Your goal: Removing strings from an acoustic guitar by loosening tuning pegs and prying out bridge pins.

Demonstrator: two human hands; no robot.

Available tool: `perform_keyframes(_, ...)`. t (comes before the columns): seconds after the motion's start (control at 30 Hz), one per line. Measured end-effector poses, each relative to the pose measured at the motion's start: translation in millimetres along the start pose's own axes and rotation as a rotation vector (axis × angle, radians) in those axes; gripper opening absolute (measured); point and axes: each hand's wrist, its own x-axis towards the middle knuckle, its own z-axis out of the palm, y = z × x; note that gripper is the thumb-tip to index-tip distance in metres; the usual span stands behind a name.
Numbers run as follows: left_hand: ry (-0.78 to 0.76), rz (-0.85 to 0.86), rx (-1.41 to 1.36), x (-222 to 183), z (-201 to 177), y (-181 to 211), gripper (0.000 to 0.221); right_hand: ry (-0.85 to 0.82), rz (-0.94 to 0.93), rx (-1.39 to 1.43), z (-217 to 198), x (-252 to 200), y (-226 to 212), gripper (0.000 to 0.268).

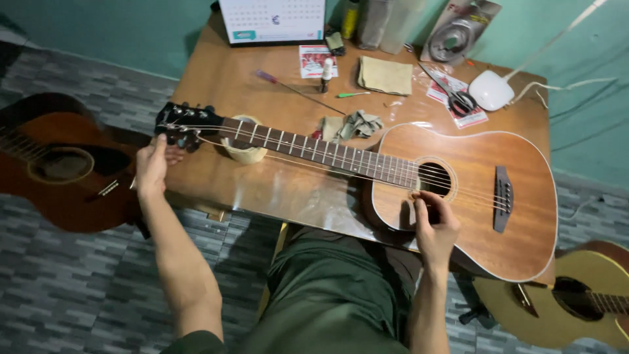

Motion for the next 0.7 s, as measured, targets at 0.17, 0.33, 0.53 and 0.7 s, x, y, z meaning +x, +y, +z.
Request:
perform_keyframes(0.17, 0.04, -0.012, 0.002, -14.4, 2.9, 21.6, 0.047, 0.092, 0.063, 0.178, -11.1, 3.0, 3.3, 0.03)
perform_keyframes(0.33, 0.043, -0.038, 0.004, -25.6, 8.4, 42.8, 0.046, 0.566, 0.211, 0.623, -25.9, 5.3, 60.4, 0.044)
perform_keyframes(0.53, 0.033, -0.159, 0.059, -39.4, 13.7, 70.2, 0.031, 0.645, 0.188, 0.641, -19.0, 5.9, 52.5, 0.046)
perform_keyframes(0.7, 0.158, -0.077, 0.039, -58.0, 31.2, 84.3, 0.014, 0.642, 0.172, 0.595, -17.7, 8.2, 44.1, 0.043)
